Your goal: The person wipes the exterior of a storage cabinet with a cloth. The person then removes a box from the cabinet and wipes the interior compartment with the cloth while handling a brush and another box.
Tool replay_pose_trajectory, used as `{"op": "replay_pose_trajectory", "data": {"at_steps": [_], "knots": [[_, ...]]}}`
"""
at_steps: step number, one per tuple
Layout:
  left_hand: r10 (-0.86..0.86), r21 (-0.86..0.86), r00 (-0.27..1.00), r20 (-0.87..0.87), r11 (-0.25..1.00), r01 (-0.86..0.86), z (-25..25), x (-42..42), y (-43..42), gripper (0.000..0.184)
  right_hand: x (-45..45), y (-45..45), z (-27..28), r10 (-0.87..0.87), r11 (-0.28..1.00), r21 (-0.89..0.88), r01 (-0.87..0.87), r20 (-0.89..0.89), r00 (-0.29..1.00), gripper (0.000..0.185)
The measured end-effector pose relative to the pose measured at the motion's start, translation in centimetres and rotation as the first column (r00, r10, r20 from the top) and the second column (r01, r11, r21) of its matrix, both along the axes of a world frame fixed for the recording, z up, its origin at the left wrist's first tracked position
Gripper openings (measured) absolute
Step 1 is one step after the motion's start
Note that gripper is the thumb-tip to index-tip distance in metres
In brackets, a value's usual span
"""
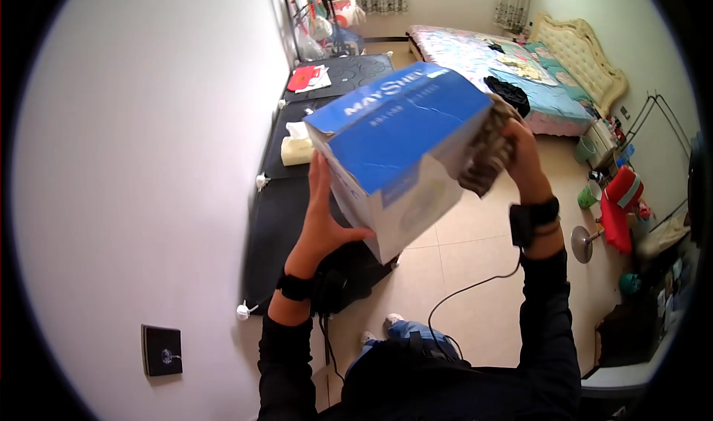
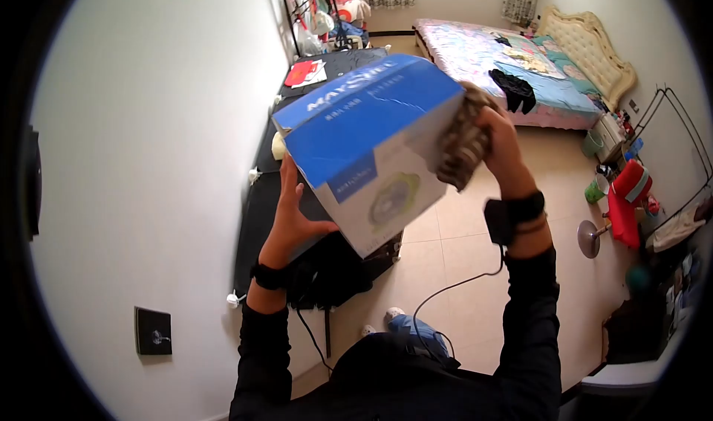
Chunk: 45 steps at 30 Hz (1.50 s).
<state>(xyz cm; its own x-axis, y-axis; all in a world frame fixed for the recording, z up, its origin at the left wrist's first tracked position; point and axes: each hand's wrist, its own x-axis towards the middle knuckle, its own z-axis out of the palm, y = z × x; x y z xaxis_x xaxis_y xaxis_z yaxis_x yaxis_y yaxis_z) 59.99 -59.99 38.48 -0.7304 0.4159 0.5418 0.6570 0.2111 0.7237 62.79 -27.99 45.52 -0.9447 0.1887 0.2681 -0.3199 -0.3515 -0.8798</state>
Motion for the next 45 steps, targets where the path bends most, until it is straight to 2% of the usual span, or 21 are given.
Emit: {"op": "replay_pose_trajectory", "data": {"at_steps": [1, 4, 7, 8, 11, 13, 14, 16, 17, 18, 24, 27, 30, 32, 35, 36, 37, 39, 40, 43, 45], "knots": [[-0.014, -0.007, 1.000, -0.008, 1.000, 0.014, 0.1, -0.6, 0.4, 0.123, -1.5, 0.0, 0.1, 0.016, 0.999, -0.050, -0.017, -0.009, 1.000, 0.042], [0.095, 0.073, 0.994, -0.061, 0.993, -0.091, 0.3, -2.2, 1.9, 0.122, -6.0, 1.2, -0.6, 0.086, 0.990, -0.110, -0.088, -0.014, 0.996, 0.031], [0.144, 0.066, 0.980, -0.140, 0.989, -0.136, -0.5, -3.8, 3.5, 0.122, -9.4, 2.2, -2.0, 0.082, 0.974, -0.217, -0.063, 0.081, 0.993, 0.017], [0.139, 0.061, 0.980, -0.140, 0.989, -0.132, -0.9, -4.1, 3.9, 0.122, -10.2, 2.6, -2.6, 0.078, 0.973, -0.221, -0.059, 0.081, 0.994, 0.017], [0.187, 0.020, 0.942, -0.280, 0.982, -0.189, -1.5, -5.1, 5.1, 0.121, -11.3, 2.8, -3.1, 0.106, 0.955, -0.289, -0.064, 0.131, 0.986, 0.010], [0.202, 0.035, 0.958, -0.203, 0.979, -0.199, -1.9, -5.3, 5.2, 0.119, -11.3, 2.5, -3.3, 0.139, 0.933, -0.350, -0.088, 0.124, 0.982, 0.007], [0.184, 0.010, 0.961, -0.206, 0.983, -0.186, -2.1, -5.9, 5.3, 0.119, -12.2, 3.2, -4.2, 0.138, 0.938, -0.334, -0.096, 0.102, 0.985, 0.005], [0.209, 0.053, 0.973, -0.095, 0.977, -0.205, -2.6, -6.2, 4.6, 0.116, -12.6, 3.3, -4.8, 0.129, 0.934, -0.345, -0.094, 0.079, 0.989, 0.003], [0.205, 0.044, 0.974, -0.095, 0.979, -0.201, -2.6, -6.3, 4.4, 0.116, -12.9, 3.5, -5.0, 0.127, 0.934, -0.342, -0.102, 0.052, 0.991, 0.002], [0.210, 0.018, 0.974, -0.079, 0.978, -0.209, -2.3, -6.3, 4.2, 0.115, -13.3, 3.9, -5.5, 0.133, 0.958, -0.260, -0.123, 0.021, 0.991, 0.018], [0.237, -0.045, 0.969, -0.068, 0.970, -0.240, -1.2, -6.0, 3.5, 0.108, -12.8, 4.6, -6.7, 0.071, 0.938, -0.341, -0.057, 0.030, 0.997, 0.020], [0.217, -0.036, 0.976, -0.016, 0.975, -0.217, -1.1, -5.9, 3.4, 0.104, -11.9, 4.7, -6.7, 0.120, 0.906, -0.412, -0.099, 0.026, 0.992, 0.022], [0.215, -0.004, 0.977, 0.007, 0.977, -0.215, -0.8, -5.4, 3.6, 0.101, -11.7, 4.6, -7.4, 0.090, 0.913, -0.404, -0.051, 0.077, 0.993, 0.017], [0.206, 0.093, 0.948, 0.242, 0.968, -0.234, 0.1, -4.6, 4.1, 0.099, -11.8, 4.7, -7.7, 0.044, 0.931, -0.366, -0.007, 0.093, 0.995, 0.011], [0.257, 0.054, 0.939, 0.227, 0.960, -0.276, -0.7, -4.9, 3.6, 0.097, -11.1, 4.0, -7.5, -0.041, 0.949, -0.305, 0.078, 0.125, 0.991, 0.010], [0.261, 0.024, 0.955, 0.139, 0.964, -0.266, -0.8, -5.1, 3.6, 0.096, -10.8, 3.7, -7.5, -0.038, 0.952, -0.298, 0.071, 0.114, 0.993, 0.012], [0.265, 0.020, 0.953, 0.149, 0.962, -0.271, -1.0, -5.0, 3.6, 0.096, -10.5, 3.2, -7.6, -0.034, 0.952, -0.298, 0.070, 0.124, 0.992, 0.012], [0.029, 0.178, 0.948, 0.318, 0.980, -0.090, -0.7, -4.4, 4.1, 0.096, -10.3, 2.0, -7.8, -0.020, 0.968, -0.244, 0.060, 0.162, 0.987, 0.015], [-0.044, 0.243, 0.939, 0.341, 0.969, -0.043, -0.5, -4.3, 4.4, 0.098, -10.5, 1.8, -8.3, -0.036, 0.974, -0.217, 0.069, 0.151, 0.988, 0.016], [-0.096, 0.273, 0.944, 0.315, 0.962, 0.007, -0.5, -5.2, 4.4, 0.100, -11.4, 1.4, -8.5, -0.016, 0.961, -0.273, 0.038, 0.084, 0.996, 0.012], [-0.069, 0.252, 0.946, 0.316, 0.968, -0.013, -0.3, -5.7, 4.5, 0.101, -11.8, 1.2, -8.4, -0.021, 0.959, -0.280, 0.045, 0.091, 0.996, 0.010]]}}
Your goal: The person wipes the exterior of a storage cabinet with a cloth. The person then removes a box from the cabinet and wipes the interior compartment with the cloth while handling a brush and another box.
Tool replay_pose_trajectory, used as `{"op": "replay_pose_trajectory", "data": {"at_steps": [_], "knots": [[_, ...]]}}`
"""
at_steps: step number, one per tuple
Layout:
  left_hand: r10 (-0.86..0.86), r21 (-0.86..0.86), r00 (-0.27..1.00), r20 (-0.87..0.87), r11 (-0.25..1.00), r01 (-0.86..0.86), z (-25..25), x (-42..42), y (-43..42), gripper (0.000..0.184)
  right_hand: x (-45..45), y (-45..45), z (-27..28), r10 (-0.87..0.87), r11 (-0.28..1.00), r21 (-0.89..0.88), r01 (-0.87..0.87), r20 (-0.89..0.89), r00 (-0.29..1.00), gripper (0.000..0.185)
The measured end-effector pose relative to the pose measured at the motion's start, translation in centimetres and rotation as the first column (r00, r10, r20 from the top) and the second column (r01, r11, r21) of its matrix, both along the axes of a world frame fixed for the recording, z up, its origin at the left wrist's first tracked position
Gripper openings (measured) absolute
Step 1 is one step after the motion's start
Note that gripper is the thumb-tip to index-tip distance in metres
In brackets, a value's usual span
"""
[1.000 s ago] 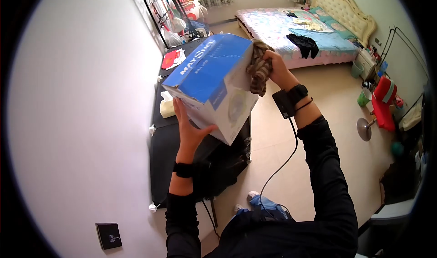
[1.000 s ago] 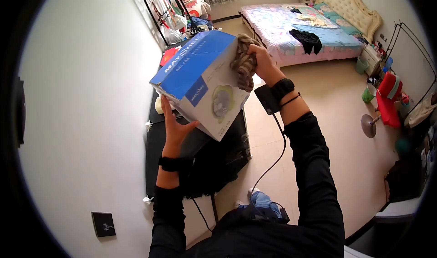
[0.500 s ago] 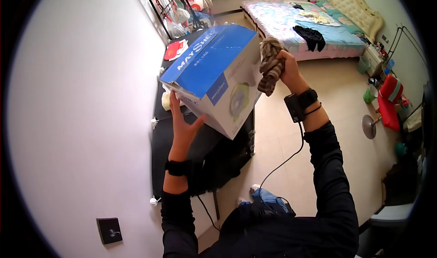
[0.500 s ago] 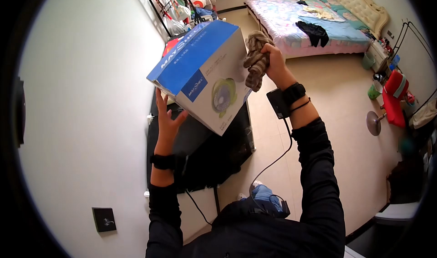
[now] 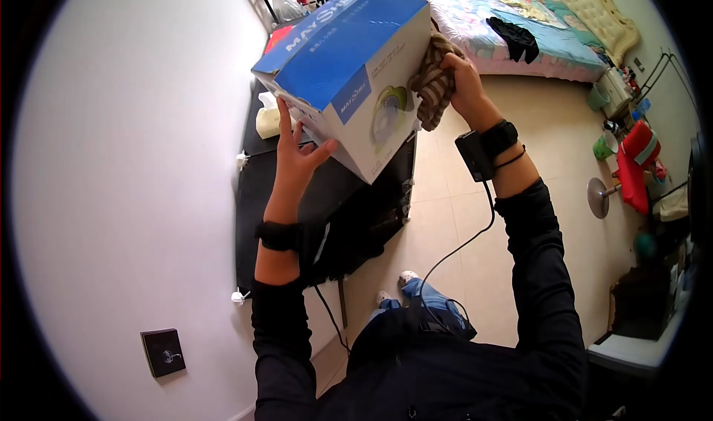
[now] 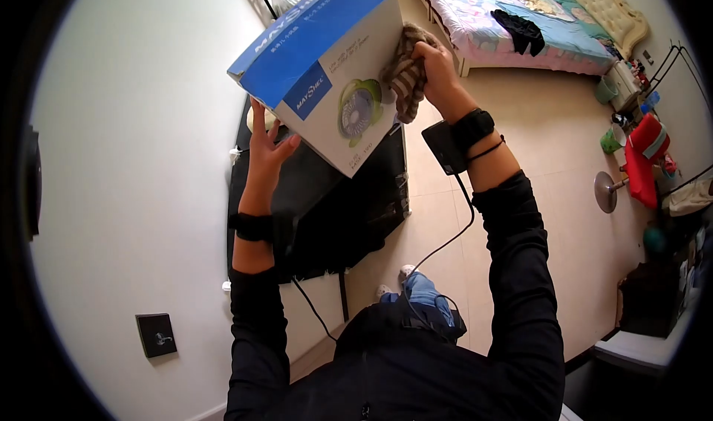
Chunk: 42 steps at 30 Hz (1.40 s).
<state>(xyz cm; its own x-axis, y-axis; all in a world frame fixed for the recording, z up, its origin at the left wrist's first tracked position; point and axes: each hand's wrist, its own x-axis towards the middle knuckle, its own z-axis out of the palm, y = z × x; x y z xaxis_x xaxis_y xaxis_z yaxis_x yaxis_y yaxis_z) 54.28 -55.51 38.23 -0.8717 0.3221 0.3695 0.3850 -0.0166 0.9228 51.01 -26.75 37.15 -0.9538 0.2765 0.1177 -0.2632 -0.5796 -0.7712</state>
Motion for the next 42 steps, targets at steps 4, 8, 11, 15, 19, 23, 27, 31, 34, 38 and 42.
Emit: {"op": "replay_pose_trajectory", "data": {"at_steps": [4, 8, 11, 15, 19, 23, 27, 31, 34, 38, 42], "knots": [[0.058, 0.016, 0.998, 0.002, 0.998, -0.058, -0.3, -0.9, -0.2, 0.100, 0.0, -0.5, 0.2, -0.008, 0.998, 0.067, 0.008, 0.001, 1.000, 0.018], [0.126, -0.053, 0.992, -0.016, 0.991, -0.126, -1.2, -1.3, -0.4, 0.098, -1.0, -0.4, -0.5, -0.018, 0.999, 0.028, 0.015, 0.082, 0.996, 0.008], [0.176, -0.158, 0.984, 0.028, 0.973, -0.170, -1.7, -1.2, -0.8, 0.097, -1.3, 0.1, -1.2, 0.002, 1.000, 0.026, -0.004, 0.112, 0.994, 0.008], [0.165, -0.170, 0.986, -0.009, 0.972, -0.164, -1.9, -0.8, -0.9, 0.095, -0.8, 0.1, -0.6, -0.013, 1.000, 0.015, 0.012, 0.131, 0.991, 0.008], [0.171, -0.228, 0.985, -0.009, 0.959, -0.169, -2.1, -0.3, -0.8, 0.094, -1.2, 1.0, -1.4, 0.024, 1.000, 0.008, -0.025, 0.149, 0.989, 0.010], [0.179, -0.252, 0.984, 0.009, 0.953, -0.171, -2.2, -0.1, -0.4, 0.093, -0.8, 0.9, -1.4, 0.044, 0.999, 0.011, -0.046, 0.144, 0.989, 0.012], [0.137, -0.222, 0.983, -0.122, 0.962, -0.161, -3.2, -0.5, 0.1, 0.090, -0.9, 0.6, -1.4, 0.073, 0.994, 0.071, -0.082, 0.122, 0.990, 0.016], [0.156, -0.211, 0.978, -0.136, 0.960, -0.183, -3.2, -0.3, 0.4, 0.088, -1.3, 0.8, -2.2, 0.071, 0.990, 0.112, -0.085, 0.121, 0.990, 0.023], [0.164, -0.231, 0.977, -0.134, 0.954, -0.192, -3.4, -0.2, -0.1, 0.088, -0.9, 1.0, -2.6, 0.084, 0.991, 0.099, -0.094, 0.096, 0.992, 0.026], [0.171, -0.228, 0.978, -0.123, 0.954, -0.195, -3.3, 0.1, -0.6, 0.088, -0.5, 2.2, -3.7, 0.025, 1.000, 0.011, -0.026, 0.088, 0.996, 0.017], [0.217, -0.245, 0.974, -0.063, 0.943, -0.226, -2.4, 1.6, -1.0, 0.083, 1.6, 3.4, -3.8, 0.059, 0.998, -0.008, -0.058, 0.077, 0.995, 0.029]]}}
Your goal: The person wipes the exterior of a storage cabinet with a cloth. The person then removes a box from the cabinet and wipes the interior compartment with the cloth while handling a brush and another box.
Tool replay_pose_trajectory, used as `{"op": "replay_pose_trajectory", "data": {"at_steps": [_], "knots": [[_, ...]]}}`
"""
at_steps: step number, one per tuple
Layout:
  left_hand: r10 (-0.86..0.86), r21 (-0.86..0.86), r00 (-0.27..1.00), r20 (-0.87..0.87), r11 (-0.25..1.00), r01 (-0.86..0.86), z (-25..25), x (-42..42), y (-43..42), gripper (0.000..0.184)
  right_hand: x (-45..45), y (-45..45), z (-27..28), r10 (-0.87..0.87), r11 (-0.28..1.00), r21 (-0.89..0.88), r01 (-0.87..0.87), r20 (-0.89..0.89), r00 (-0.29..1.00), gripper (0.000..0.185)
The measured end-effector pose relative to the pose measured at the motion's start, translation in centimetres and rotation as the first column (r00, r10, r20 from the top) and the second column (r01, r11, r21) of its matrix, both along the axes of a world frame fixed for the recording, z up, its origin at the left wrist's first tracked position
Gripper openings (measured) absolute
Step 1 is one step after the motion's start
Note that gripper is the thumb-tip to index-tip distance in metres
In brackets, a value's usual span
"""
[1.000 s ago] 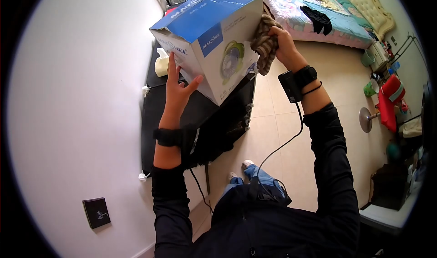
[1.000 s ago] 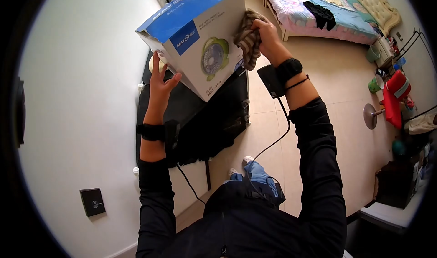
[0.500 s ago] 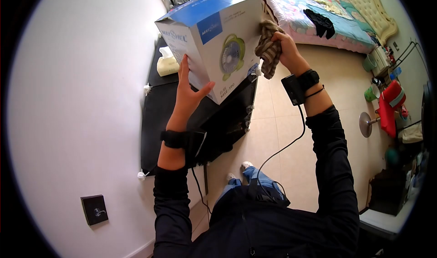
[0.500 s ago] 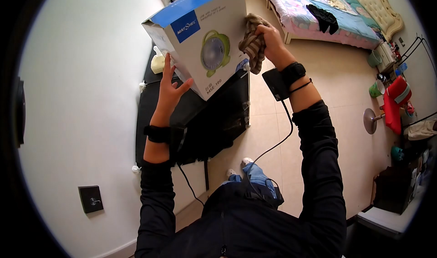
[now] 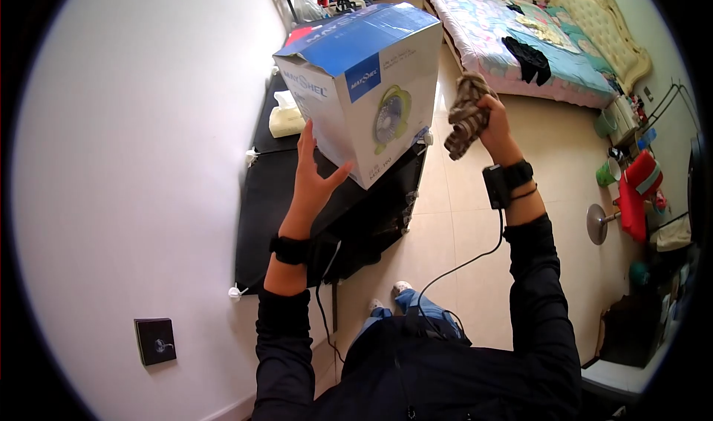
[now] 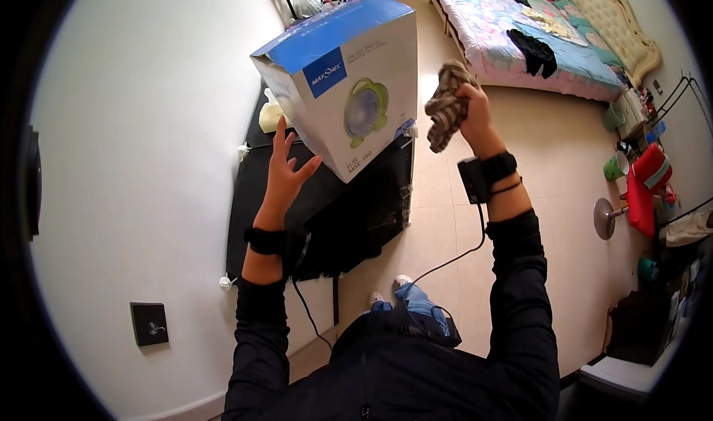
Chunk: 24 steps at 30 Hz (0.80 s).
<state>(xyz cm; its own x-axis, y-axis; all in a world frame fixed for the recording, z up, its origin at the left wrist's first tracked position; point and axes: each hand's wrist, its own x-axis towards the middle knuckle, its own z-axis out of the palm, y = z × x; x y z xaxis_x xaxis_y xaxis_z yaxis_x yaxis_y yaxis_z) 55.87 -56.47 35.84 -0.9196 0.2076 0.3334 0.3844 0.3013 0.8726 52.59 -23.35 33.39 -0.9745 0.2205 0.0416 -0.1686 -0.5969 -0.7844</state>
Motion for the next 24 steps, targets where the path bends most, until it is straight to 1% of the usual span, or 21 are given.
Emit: {"op": "replay_pose_trajectory", "data": {"at_steps": [1, 2, 4, 6, 7, 8, 10, 11, 12, 13, 14, 16, 17, 19, 20, 22, 23, 24], "knots": [[0.046, 0.010, 0.997, 0.062, 0.999, -0.047, 0.3, 0.7, -0.1, 0.079, 0.8, 0.2, -0.2, 0.018, 1.000, -0.003, -0.018, -0.015, 1.000, 0.029], [0.052, 0.015, 0.997, 0.057, 0.998, -0.053, 0.1, 1.2, -0.5, 0.079, 1.6, 0.2, -0.4, 0.035, 0.999, -0.006, -0.035, -0.032, 0.999, 0.029], [0.150, 0.114, 0.989, -0.012, 0.982, -0.148, -1.0, 2.5, -1.5, 0.057, 3.8, -0.9, -0.5, 0.084, 0.994, -0.067, -0.085, -0.017, 0.996, 0.028], [0.144, 0.241, 0.988, -0.057, 0.962, -0.127, -2.4, 4.3, -2.6, 0.021, 6.4, -3.2, -0.8, 0.103, 0.986, -0.137, -0.095, 0.055, 0.993, 0.032], [0.137, 0.245, 0.991, -0.006, 0.961, -0.131, -2.5, 5.7, -2.9, 0.012, 7.6, -4.6, -1.1, 0.109, 0.984, -0.149, -0.095, 0.092, 0.990, 0.034], [0.129, 0.246, 0.991, 0.046, 0.960, -0.136, -2.7, 7.2, -3.3, 0.014, 8.8, -5.9, -1.7, 0.171, 0.973, -0.176, -0.151, 0.103, 0.980, 0.036], [-0.010, 0.450, 0.990, 0.144, 0.891, -0.057, -4.8, 9.4, -4.0, 0.024, 11.3, -9.0, -3.0, 0.203, 0.967, -0.190, -0.170, 0.171, 0.964, 0.036], [-0.060, 0.517, 0.977, 0.207, 0.854, -0.057, -6.4, 10.5, -4.3, 0.026, 12.1, -10.4, -4.4, 0.249, 0.958, -0.193, -0.213, 0.180, 0.952, 0.034], [-0.114, 0.580, 0.957, 0.266, 0.812, -0.064, -7.1, 11.4, -4.0, 0.028, 13.2, -12.1, -4.6, 0.291, 0.944, -0.210, -0.253, 0.177, 0.940, 0.033], [-0.122, 0.567, 0.893, 0.433, 0.807, -0.164, -7.5, 12.4, -3.5, 0.027, 13.7, -13.7, -5.9, 0.318, 0.928, -0.262, -0.267, 0.176, 0.932, 0.033], [-0.252, 0.649, 0.862, 0.439, 0.753, -0.110, -8.2, 13.1, -3.3, 0.036, 14.6, -15.2, -5.9, 0.355, 0.912, -0.289, -0.290, 0.206, 0.912, 0.031], [-0.355, 0.720, 0.804, 0.477, 0.683, -0.126, -8.6, 14.5, -2.6, 0.052, 15.6, -18.1, -5.5, 0.413, 0.884, -0.343, -0.317, 0.259, 0.873, 0.029], [-0.337, 0.716, 0.809, 0.481, 0.684, -0.141, -8.9, 14.9, -2.4, 0.052, 15.8, -19.2, -5.6, 0.438, 0.876, -0.340, -0.341, 0.269, 0.858, 0.028], [-0.458, 0.786, 0.804, 0.380, 0.618, -0.019, -9.3, 15.4, -2.5, 0.060, 16.2, -21.1, -6.2, 0.477, 0.868, -0.302, -0.393, 0.295, 0.828, 0.026], [-0.443, 0.784, 0.810, 0.384, 0.620, -0.033, -9.3, 15.7, -2.9, 0.060, 16.3, -21.8, -6.1, 0.493, 0.861, -0.306, -0.408, 0.296, 0.818, 0.026], [-0.248, 0.589, 0.851, 0.462, 0.804, -0.086, -9.3, 16.2, -3.4, 0.058, 16.6, -22.9, -5.6, 0.539, 0.837, -0.095, -0.538, 0.303, 0.786, 0.024], [-0.130, 0.530, 0.843, 0.522, 0.824, -0.201, -9.1, 16.6, -3.5, 0.048, 16.6, -23.3, -5.3, 0.538, 0.830, -0.040, -0.556, 0.321, 0.780, 0.023], [-0.117, 0.532, 0.842, 0.527, 0.817, -0.220, -9.1, 16.9, -4.1, 0.048, 16.5, -23.6, -5.5, 0.551, 0.819, -0.040, -0.572, 0.329, 0.767, 0.023]]}}
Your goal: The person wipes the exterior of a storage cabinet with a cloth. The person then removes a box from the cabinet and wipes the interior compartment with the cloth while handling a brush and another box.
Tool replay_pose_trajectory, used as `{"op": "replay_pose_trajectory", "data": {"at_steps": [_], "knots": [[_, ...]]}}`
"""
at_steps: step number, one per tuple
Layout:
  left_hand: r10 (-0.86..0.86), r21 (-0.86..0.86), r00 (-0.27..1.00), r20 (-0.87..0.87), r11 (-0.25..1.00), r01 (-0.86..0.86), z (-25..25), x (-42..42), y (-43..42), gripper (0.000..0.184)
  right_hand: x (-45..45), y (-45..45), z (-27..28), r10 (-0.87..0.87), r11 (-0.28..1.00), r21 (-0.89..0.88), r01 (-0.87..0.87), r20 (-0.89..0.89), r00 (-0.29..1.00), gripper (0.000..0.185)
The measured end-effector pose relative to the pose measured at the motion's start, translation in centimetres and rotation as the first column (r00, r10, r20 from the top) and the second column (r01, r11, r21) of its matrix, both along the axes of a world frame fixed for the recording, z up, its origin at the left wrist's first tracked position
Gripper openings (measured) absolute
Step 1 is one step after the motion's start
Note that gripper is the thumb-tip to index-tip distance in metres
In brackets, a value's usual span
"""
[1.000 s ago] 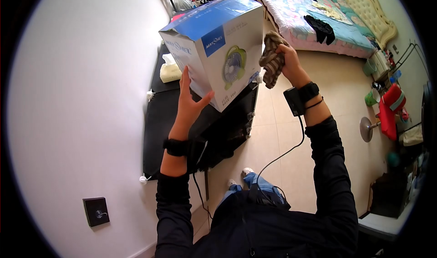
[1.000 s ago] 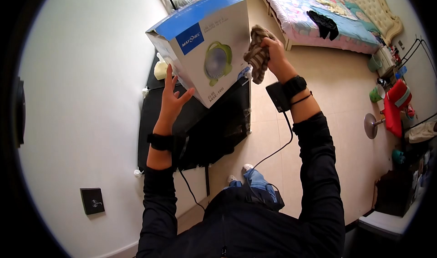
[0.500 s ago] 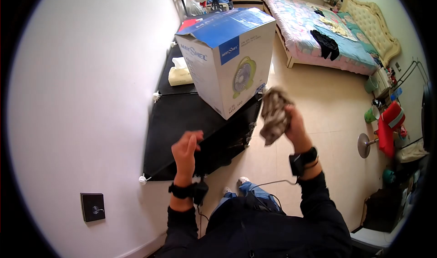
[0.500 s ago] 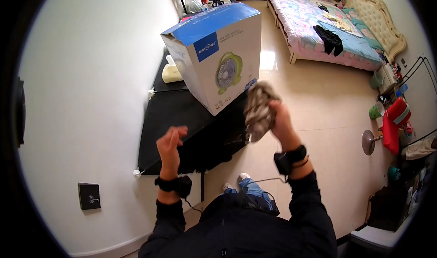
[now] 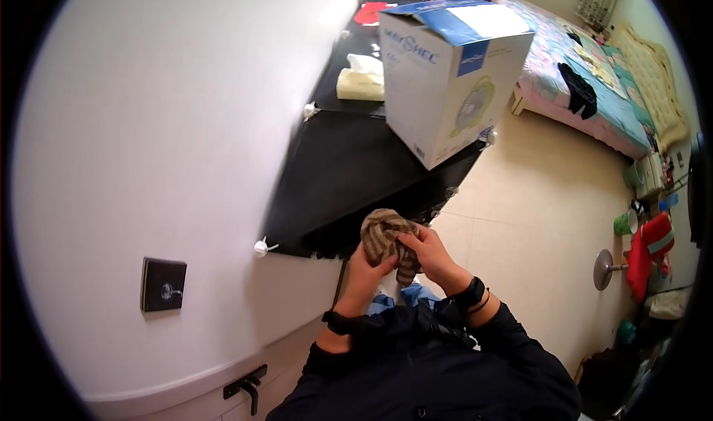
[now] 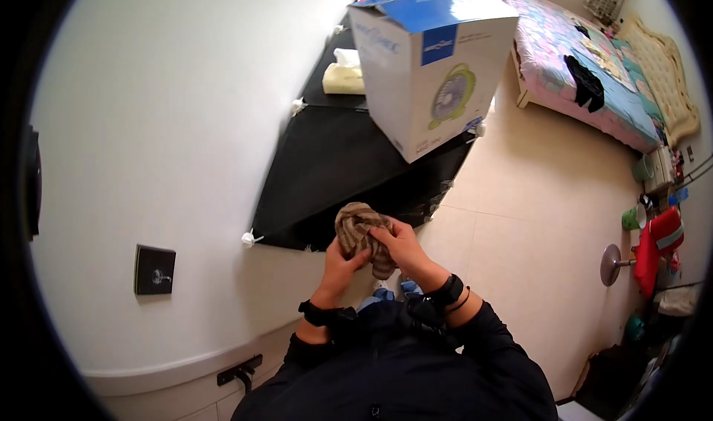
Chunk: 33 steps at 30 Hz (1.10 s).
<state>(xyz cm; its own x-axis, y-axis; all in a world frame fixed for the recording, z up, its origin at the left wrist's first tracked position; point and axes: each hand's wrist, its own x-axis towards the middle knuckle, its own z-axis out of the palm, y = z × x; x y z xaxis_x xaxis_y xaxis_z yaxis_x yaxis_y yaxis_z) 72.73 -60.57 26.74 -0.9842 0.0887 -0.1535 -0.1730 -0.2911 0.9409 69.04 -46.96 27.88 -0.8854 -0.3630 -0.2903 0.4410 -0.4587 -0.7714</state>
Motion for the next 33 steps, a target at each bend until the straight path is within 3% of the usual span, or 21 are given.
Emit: {"op": "replay_pose_trajectory", "data": {"at_steps": [2, 4, 6, 7, 10, 12, 17, 21, 24, 28, 30, 32, 33], "knots": [[0.069, -0.028, 0.986, 0.149, 0.997, -0.065, 0.1, 0.4, -1.7, 0.038, -0.5, -0.2, -0.7, 0.053, 0.988, 0.152, -0.033, -0.129, 0.990, 0.023], [0.118, -0.041, 0.987, 0.111, 0.993, -0.114, 1.0, 0.7, -3.2, 0.029, -0.8, -0.2, -0.4, 0.092, 0.990, 0.115, -0.083, -0.070, 0.993, 0.024], [0.120, 0.351, 0.983, 0.138, 0.922, -0.162, 2.0, 1.1, -4.9, 0.030, -0.9, -0.3, -0.8, 0.142, 0.981, 0.150, -0.126, -0.100, 0.985, 0.025], [0.135, 0.363, 0.980, 0.146, 0.914, -0.180, 1.1, 1.4, -6.2, 0.039, -0.9, -0.2, -0.8, 0.182, 0.962, 0.227, -0.154, -0.108, 0.977, 0.025], [0.106, 0.455, 0.989, 0.100, 0.879, -0.140, 0.7, 1.8, -8.7, 0.042, -0.7, -0.4, -0.9, 0.242, 0.958, 0.175, -0.226, -0.073, 0.968, 0.024], [0.117, 0.454, 0.990, 0.076, 0.880, -0.139, 0.4, 1.9, -9.2, 0.041, -0.9, -0.9, -0.8, 0.234, 0.966, 0.136, -0.222, -0.082, 0.969, 0.020], [0.123, 0.376, 0.926, 0.356, 0.889, -0.263, -2.0, 1.9, -9.4, 0.034, -0.9, -2.3, 0.7, 0.150, 0.988, 0.001, -0.151, -0.124, 0.981, 0.012], [0.116, 0.215, 0.932, 0.344, 0.956, -0.198, -5.0, 2.5, -8.8, 0.035, -1.1, -2.2, 2.5, 0.100, 0.995, -0.001, -0.102, -0.152, 0.983, 0.013], [-0.020, 0.353, 0.921, 0.389, 0.926, -0.129, -3.0, 2.8, -7.8, 0.037, -0.8, -1.4, 2.9, 0.170, 0.982, 0.116, -0.148, -0.220, 0.960, 0.013], [-0.092, 0.347, 0.915, 0.392, 0.936, -0.054, -1.8, 2.1, -5.6, 0.039, 0.4, -1.5, 2.9, 0.245, 0.968, 0.112, -0.224, -0.234, 0.941, 0.013], [-0.125, 0.285, 0.947, 0.297, 0.958, 0.037, -3.2, 1.4, -4.9, 0.044, 0.8, -1.5, 2.0, 0.231, 0.972, 0.018, -0.234, -0.258, 0.938, 0.013], [-0.082, 0.259, 0.968, 0.239, 0.966, 0.018, -3.7, 1.4, -4.7, 0.046, 0.6, -0.9, 1.1, 0.219, 0.972, -0.016, -0.232, -0.277, 0.936, 0.013], [-0.121, 0.346, 0.968, 0.219, 0.937, 0.039, -3.4, 1.3, -4.9, 0.044, 0.3, -0.7, 1.4, 0.153, 0.972, -0.154, -0.179, -0.167, 0.974, 0.013]]}}
